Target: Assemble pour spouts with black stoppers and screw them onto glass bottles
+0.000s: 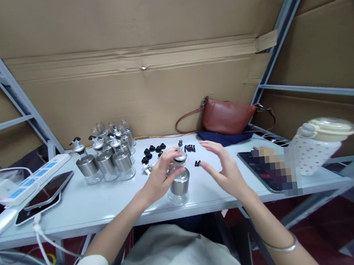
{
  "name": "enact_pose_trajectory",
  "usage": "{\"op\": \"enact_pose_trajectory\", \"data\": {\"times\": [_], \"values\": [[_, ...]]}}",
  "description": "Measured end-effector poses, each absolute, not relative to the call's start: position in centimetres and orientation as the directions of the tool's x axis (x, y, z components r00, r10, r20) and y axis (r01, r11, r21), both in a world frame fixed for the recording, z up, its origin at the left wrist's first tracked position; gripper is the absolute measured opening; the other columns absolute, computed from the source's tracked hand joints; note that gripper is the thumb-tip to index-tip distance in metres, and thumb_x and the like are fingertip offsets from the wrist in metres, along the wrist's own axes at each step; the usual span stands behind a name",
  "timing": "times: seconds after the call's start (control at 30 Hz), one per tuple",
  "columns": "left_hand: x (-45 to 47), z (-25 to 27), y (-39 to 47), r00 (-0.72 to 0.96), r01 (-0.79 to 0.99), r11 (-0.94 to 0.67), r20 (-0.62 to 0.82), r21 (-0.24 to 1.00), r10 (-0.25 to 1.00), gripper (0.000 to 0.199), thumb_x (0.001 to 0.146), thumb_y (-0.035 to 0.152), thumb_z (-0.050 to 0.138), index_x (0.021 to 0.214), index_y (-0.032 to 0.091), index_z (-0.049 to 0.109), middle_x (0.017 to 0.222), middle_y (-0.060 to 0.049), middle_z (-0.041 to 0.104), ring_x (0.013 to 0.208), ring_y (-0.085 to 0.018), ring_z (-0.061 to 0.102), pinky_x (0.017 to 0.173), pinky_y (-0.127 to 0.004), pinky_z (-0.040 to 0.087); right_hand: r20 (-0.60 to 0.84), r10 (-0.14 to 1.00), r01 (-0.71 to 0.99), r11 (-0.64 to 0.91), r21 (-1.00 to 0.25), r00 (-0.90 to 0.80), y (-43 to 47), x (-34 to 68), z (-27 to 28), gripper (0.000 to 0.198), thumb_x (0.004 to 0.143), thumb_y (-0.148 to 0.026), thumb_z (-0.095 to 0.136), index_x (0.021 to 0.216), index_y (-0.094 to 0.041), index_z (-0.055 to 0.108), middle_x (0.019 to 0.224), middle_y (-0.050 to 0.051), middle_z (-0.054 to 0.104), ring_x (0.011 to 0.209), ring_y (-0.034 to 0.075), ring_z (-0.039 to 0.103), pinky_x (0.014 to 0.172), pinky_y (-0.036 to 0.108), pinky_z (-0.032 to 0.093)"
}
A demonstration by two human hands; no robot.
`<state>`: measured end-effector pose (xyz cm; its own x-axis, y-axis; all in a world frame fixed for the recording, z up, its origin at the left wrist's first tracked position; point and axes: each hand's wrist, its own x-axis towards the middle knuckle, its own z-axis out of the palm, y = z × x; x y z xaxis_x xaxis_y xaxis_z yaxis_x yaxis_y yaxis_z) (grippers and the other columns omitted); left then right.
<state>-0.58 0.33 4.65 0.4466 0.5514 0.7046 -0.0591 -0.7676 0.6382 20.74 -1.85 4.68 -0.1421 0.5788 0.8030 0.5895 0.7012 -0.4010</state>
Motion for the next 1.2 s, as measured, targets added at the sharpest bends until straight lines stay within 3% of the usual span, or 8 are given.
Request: {"op": "enact_pose_trajectory", "data": {"times": [0.13, 0.33, 0.63, 0.87, 1.2], "values": [[-0.6, 4.3, 0.7, 0.44, -0.102, -0.755, 0.71, 0.648, 0.55, 0.036, 0.089, 0.023, 0.056, 0.122, 0.028, 0.041, 0.136, -0.01, 0.045, 0.093, -0.014, 0.064, 0.083, -0.035, 0.055, 0.778, 0.521, 0.481, 0.813, -0.328, -0.35, -3.2, 17.9, 6.6, 0.046, 0.089, -0.026, 0.058, 0.133, -0.028, 0.043, 0.13, 0.01, 0.055, 0.123, 0.025, 0.05, 0.102, 0.047, 0.043], [-1.0, 3.4, 1.4, 0.442, -0.154, -0.762, 0.733, 0.629, 0.516, 0.037, 0.091, 0.021, 0.054, 0.125, 0.029, 0.041, 0.141, -0.011, 0.041, 0.102, -0.017, 0.063, 0.086, -0.037, 0.055, 0.812, 0.466, 0.508, 0.823, -0.253, -0.351, -2.5, 17.5, 6.8, 0.044, 0.089, -0.026, 0.058, 0.131, -0.029, 0.047, 0.125, 0.009, 0.059, 0.116, 0.025, 0.055, 0.098, 0.045, 0.047], [-1.0, 3.8, 1.7, 0.421, -0.209, -0.76, 0.758, 0.615, 0.498, 0.033, 0.089, 0.021, 0.058, 0.119, 0.03, 0.048, 0.128, -0.006, 0.052, 0.094, -0.014, 0.065, 0.083, -0.032, 0.056, 0.838, 0.413, 0.503, 0.841, -0.201, -0.356, -2.4, 17.3, 7.4, 0.032, 0.089, -0.026, 0.058, 0.121, -0.027, 0.055, 0.118, 0.008, 0.064, 0.113, 0.025, 0.058, 0.096, 0.046, 0.048], [-0.9, 3.6, 2.2, 0.422, -0.233, -0.764, 0.771, 0.601, 0.478, 0.024, 0.088, 0.019, 0.057, 0.111, 0.027, 0.053, 0.124, -0.006, 0.054, 0.115, -0.018, 0.056, 0.089, -0.033, 0.053, 0.865, 0.386, 0.48, 0.853, -0.204, -0.319, -2.3, 17.0, 7.3, 0.022, 0.088, -0.022, 0.059, 0.109, -0.026, 0.061, 0.103, 0.007, 0.069, 0.1, 0.024, 0.063, 0.087, 0.043, 0.052], [-0.9, 3.2, 2.1, 0.349, -0.177, -0.799, 0.796, 0.574, 0.495, 0.017, 0.087, 0.02, 0.059, 0.103, 0.025, 0.06, 0.116, -0.005, 0.058, 0.101, -0.016, 0.063, 0.078, -0.026, 0.055, 0.894, 0.304, 0.502, 0.858, -0.107, -0.329, -2.4, 16.7, 7.2, 0.012, 0.087, -0.013, 0.059, 0.097, -0.02, 0.062, 0.093, 0.009, 0.069, 0.09, 0.023, 0.062, 0.078, 0.04, 0.054]]}}
